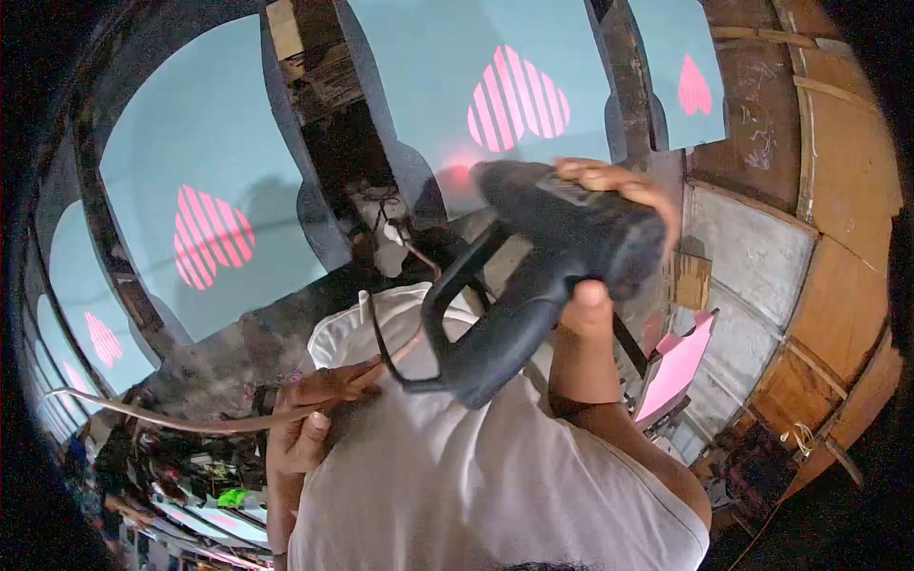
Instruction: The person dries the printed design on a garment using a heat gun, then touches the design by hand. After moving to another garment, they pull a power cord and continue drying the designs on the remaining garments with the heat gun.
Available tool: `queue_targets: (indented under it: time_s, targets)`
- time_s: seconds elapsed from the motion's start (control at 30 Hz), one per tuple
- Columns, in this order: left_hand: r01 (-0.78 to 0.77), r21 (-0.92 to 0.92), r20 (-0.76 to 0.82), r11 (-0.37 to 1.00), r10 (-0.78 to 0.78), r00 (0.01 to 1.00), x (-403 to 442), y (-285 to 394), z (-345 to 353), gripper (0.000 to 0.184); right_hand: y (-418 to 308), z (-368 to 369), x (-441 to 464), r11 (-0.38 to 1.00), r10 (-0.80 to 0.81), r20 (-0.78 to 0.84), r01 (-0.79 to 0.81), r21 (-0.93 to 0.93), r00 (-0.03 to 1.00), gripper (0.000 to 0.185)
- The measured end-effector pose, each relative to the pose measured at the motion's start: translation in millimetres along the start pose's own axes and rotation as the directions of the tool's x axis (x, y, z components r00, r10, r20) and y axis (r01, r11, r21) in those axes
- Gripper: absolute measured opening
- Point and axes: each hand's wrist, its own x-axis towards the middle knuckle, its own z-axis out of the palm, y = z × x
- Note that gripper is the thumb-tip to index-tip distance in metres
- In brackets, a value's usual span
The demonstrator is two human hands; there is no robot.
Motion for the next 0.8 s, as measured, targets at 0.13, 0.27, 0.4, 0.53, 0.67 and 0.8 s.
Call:
queue_targets:
  time_s: [0.13,0.27,0.4,0.53,0.67,0.8]
  targets:
    - [-0.005,-0.017,0.0,1.0,0.005,1.0,6,1,0,0.041,0,-29,31,0.997,0.058,-0.268,-0.071,-0.039,0.962,0.081]
    - [-0.065,0.045,0.033,0.997,0.064,0.997,20,8,-3,0.043,5,-5,8,1.0,0.001,0.139,-0.004,0.027,0.99,0.076]
    - [-0.03,0.045,-0.057,0.999,0.033,0.998,19,12,3,0.047,8,-24,36,0.986,0.035,-0.227,-0.07,-0.149,0.973,0.075]
    - [0.012,0.107,-0.104,0.994,-0.001,0.995,25,18,12,0.048,25,-37,23,0.995,-0.077,0.283,0.058,0.076,0.956,0.07]
    - [0.041,0.088,-0.113,0.995,-0.031,0.993,22,12,15,0.048,18,-45,43,0.992,0.033,-0.321,-0.069,-0.103,0.947,0.081]
    - [0.05,0.157,-0.029,0.986,-0.046,0.999,38,22,18,0.051,18,-35,16,0.997,-0.022,0.204,0.005,0.083,0.979,0.072]
